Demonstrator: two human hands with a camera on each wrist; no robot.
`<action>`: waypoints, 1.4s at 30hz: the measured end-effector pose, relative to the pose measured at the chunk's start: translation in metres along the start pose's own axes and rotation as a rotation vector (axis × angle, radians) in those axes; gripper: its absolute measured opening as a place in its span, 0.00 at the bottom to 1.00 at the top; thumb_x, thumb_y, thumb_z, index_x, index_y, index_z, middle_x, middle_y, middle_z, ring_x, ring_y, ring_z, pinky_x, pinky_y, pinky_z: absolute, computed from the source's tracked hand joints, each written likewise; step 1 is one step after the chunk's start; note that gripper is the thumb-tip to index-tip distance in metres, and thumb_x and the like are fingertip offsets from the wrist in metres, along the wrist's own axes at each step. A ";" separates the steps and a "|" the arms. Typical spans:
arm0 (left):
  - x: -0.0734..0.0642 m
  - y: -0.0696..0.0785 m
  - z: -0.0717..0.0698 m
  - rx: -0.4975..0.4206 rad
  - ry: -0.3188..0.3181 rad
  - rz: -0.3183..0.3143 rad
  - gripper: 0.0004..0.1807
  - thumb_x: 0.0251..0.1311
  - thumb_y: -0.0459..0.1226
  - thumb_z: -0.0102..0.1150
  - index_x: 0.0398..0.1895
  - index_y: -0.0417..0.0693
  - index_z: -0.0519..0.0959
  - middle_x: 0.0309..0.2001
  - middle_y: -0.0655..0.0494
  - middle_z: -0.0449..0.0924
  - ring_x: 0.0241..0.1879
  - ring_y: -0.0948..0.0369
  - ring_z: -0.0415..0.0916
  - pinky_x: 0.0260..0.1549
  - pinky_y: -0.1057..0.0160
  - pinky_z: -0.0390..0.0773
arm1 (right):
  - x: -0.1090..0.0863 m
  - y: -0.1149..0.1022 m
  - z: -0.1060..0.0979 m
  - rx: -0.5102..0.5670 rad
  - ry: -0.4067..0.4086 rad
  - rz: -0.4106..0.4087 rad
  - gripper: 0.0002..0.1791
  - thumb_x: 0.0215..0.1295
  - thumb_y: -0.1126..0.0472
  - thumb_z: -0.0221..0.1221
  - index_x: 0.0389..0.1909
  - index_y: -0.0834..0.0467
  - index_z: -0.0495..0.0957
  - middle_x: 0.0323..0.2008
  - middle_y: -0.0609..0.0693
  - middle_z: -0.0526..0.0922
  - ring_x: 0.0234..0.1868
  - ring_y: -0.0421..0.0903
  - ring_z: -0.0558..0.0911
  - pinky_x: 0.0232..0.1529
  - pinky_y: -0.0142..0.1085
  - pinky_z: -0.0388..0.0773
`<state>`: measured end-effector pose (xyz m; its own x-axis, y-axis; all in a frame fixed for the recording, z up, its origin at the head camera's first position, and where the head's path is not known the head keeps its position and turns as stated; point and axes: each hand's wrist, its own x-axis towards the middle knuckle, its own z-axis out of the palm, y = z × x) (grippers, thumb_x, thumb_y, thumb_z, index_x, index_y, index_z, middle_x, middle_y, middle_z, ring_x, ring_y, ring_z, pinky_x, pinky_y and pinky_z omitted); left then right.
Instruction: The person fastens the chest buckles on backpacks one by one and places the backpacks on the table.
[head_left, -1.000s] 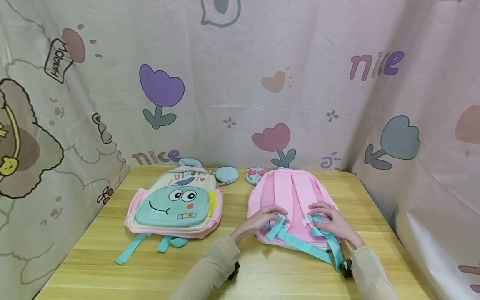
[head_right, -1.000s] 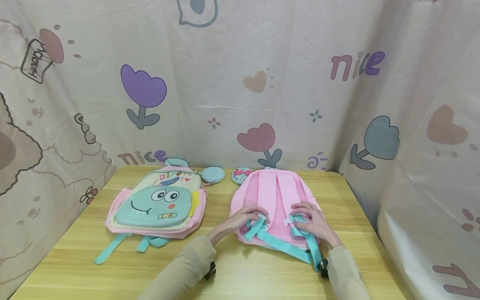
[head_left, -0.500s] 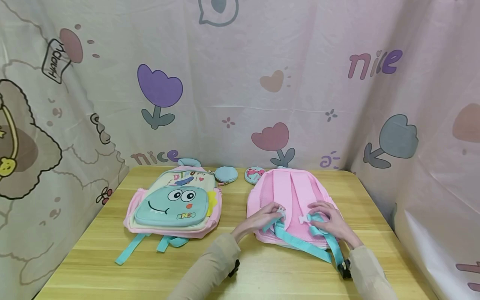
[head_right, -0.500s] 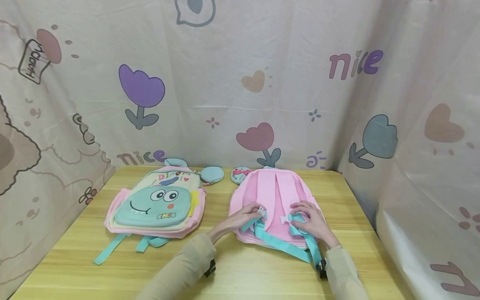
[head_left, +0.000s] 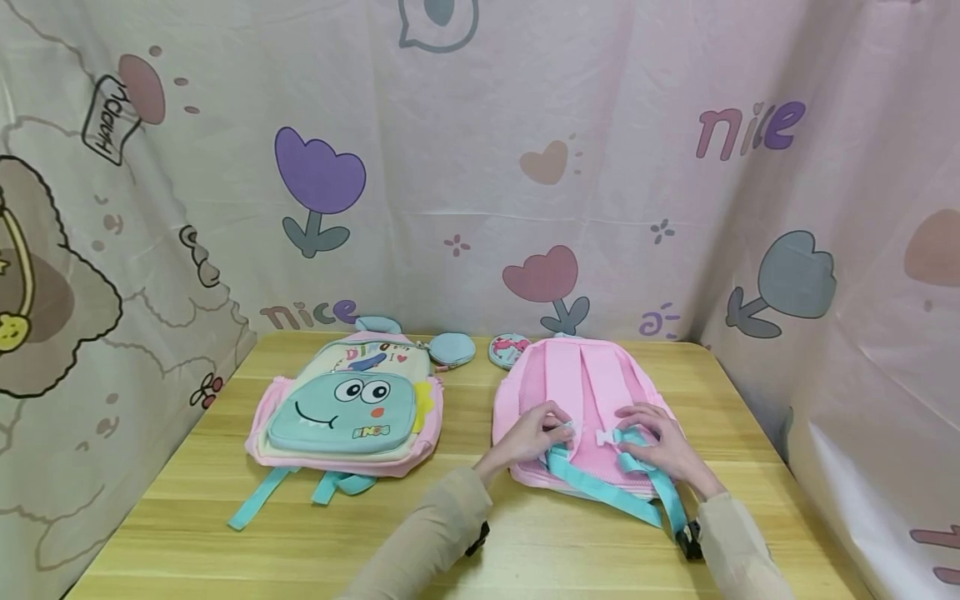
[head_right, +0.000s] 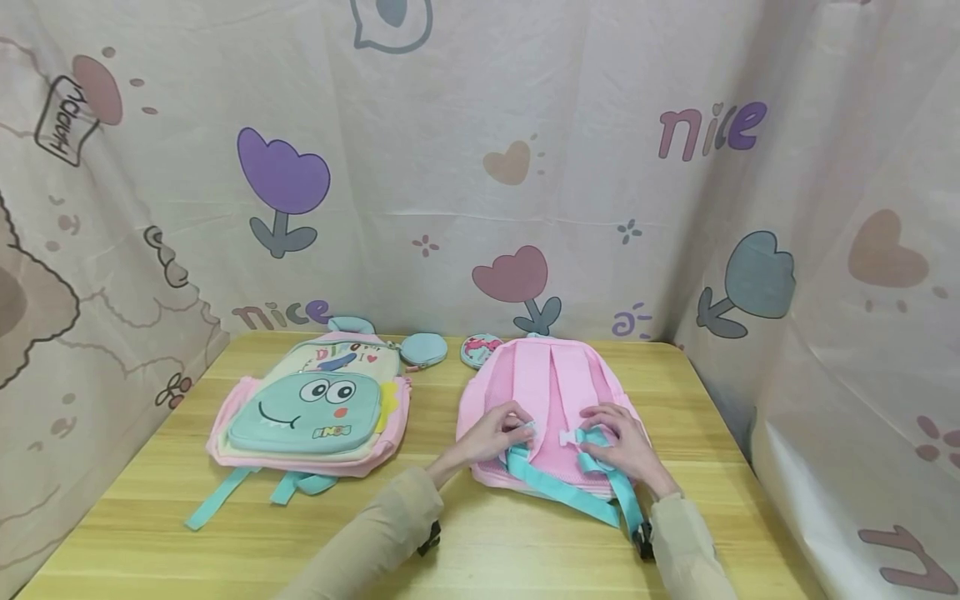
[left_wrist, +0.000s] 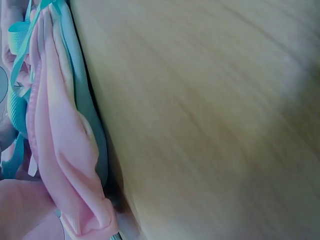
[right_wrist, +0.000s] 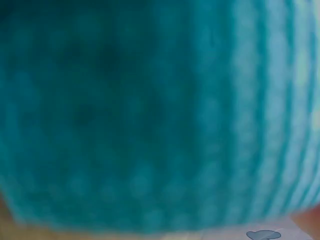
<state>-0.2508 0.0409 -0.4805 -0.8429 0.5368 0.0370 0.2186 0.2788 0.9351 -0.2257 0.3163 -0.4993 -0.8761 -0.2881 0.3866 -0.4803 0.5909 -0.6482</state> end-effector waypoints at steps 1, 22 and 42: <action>0.001 0.000 0.001 -0.004 0.014 0.004 0.08 0.71 0.36 0.58 0.47 0.41 0.77 0.39 0.44 0.90 0.40 0.58 0.87 0.44 0.70 0.76 | 0.000 0.000 0.000 -0.002 0.004 0.000 0.12 0.52 0.67 0.74 0.37 0.53 0.85 0.53 0.58 0.82 0.59 0.33 0.67 0.59 0.17 0.60; 0.005 -0.002 0.015 0.131 0.153 -0.014 0.06 0.65 0.37 0.64 0.40 0.47 0.88 0.43 0.53 0.90 0.49 0.57 0.86 0.57 0.55 0.79 | 0.001 0.002 -0.005 0.111 -0.053 -0.097 0.12 0.56 0.72 0.70 0.40 0.57 0.83 0.43 0.55 0.83 0.49 0.33 0.75 0.54 0.22 0.68; 0.003 0.002 0.018 0.236 0.173 -0.011 0.06 0.65 0.41 0.65 0.39 0.54 0.89 0.47 0.57 0.89 0.55 0.55 0.84 0.56 0.55 0.80 | 0.001 0.002 -0.007 0.144 -0.085 -0.100 0.13 0.59 0.72 0.67 0.43 0.56 0.82 0.46 0.56 0.82 0.49 0.34 0.74 0.51 0.29 0.68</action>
<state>-0.2436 0.0577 -0.4848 -0.9126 0.3949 0.1057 0.3002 0.4719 0.8290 -0.2275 0.3224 -0.4950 -0.8213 -0.4058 0.4009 -0.5605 0.4439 -0.6991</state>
